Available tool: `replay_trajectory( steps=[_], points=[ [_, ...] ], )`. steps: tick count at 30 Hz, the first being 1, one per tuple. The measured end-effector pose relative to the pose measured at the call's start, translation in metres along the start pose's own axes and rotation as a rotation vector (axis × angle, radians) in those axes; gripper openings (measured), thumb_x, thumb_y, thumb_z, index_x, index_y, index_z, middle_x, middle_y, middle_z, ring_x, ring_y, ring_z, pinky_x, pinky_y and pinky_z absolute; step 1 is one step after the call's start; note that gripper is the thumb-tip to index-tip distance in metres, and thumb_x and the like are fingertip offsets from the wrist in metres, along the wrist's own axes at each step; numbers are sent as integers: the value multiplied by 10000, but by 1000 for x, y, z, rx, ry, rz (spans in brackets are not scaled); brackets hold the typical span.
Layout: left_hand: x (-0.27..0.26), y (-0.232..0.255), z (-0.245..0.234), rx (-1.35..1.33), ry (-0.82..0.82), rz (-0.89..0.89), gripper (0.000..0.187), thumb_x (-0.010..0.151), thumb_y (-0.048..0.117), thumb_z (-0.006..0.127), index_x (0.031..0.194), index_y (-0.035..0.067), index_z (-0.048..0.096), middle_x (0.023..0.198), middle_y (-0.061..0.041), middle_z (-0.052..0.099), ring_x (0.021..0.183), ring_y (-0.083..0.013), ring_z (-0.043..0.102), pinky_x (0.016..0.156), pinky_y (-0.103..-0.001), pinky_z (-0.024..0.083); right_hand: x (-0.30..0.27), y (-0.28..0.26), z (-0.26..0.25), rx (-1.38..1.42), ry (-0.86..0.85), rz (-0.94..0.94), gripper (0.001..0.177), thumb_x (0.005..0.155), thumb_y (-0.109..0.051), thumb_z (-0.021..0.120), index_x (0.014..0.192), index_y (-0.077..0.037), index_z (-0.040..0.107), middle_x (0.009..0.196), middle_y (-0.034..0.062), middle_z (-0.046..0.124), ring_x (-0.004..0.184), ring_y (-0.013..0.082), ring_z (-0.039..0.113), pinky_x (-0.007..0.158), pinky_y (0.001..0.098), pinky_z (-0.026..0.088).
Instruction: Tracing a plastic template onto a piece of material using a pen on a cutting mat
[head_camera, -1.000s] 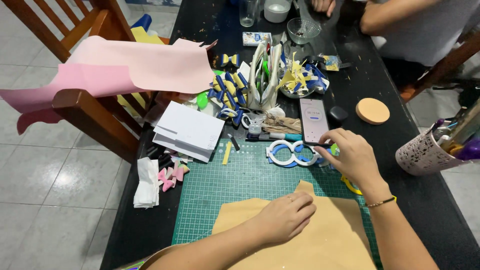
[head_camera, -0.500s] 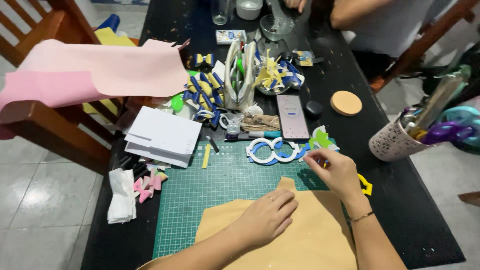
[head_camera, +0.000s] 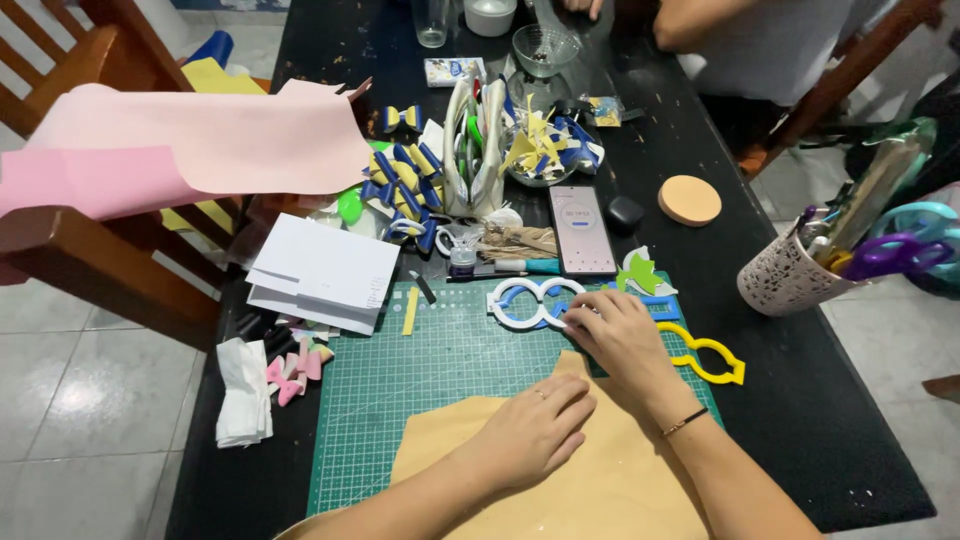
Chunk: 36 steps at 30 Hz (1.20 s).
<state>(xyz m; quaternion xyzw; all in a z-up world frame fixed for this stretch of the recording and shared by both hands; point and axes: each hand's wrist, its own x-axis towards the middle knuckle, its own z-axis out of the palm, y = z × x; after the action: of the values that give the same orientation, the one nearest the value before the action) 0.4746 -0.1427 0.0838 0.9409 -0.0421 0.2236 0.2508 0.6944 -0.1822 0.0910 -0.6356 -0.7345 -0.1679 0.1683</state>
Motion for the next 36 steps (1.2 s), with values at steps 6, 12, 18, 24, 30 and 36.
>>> replay_trajectory(
  steps=[6, 12, 18, 24, 30, 36],
  points=[
    [-2, -3, 10, 100, 36, 9, 298, 1000, 201, 562, 1188, -30, 544, 1234, -214, 553, 1212, -392, 536, 1083, -482, 424, 5, -14, -9, 231, -14, 152, 115, 973, -229, 671, 1001, -120, 694, 1098, 47, 667, 1002, 255, 625, 860, 407, 488],
    [-9, 2, 32, 222, 80, 57, 139, 960, 96, 575, 973, -36, 616, 971, -250, 608, 881, -414, 575, 905, -516, 460, 13, -43, 5, 409, -110, 25, 188, 872, -255, 796, 992, -132, 719, 1092, 44, 691, 1011, 238, 646, 900, 399, 513],
    [-18, -5, 54, 353, -34, 51, 182, 827, 47, 604, 964, 38, 723, 805, -187, 696, 658, -346, 603, 526, -490, 379, 35, -82, 3, 474, -370, -18, 129, 896, -311, 775, 927, -196, 725, 1077, -29, 683, 1021, 206, 605, 918, 386, 428],
    [-16, 1, 40, 427, -95, 29, 294, 817, 59, 584, 1053, 51, 760, 938, -189, 729, 823, -394, 627, 552, -573, 408, 40, -89, 3, 493, -347, -44, 156, 906, -338, 769, 932, -186, 742, 1055, -20, 680, 990, 211, 632, 864, 385, 452],
    [-8, 1, 26, 204, -10, 126, 422, 921, 34, 511, 1293, -155, 567, 1147, -279, 610, 978, -404, 579, 802, -477, 487, 31, -15, -44, 412, -161, 115, 164, 904, -284, 769, 1027, -176, 761, 1104, 15, 710, 911, 206, 701, 752, 362, 547],
    [-6, 2, 19, 154, 54, 178, 358, 942, -24, 482, 1263, -172, 540, 1248, -324, 569, 1185, -457, 555, 994, -492, 497, 2, 53, -71, 250, 82, 549, 161, 955, -219, 735, 1084, -123, 752, 1071, 22, 713, 882, 146, 682, 752, 301, 536]
  ],
)
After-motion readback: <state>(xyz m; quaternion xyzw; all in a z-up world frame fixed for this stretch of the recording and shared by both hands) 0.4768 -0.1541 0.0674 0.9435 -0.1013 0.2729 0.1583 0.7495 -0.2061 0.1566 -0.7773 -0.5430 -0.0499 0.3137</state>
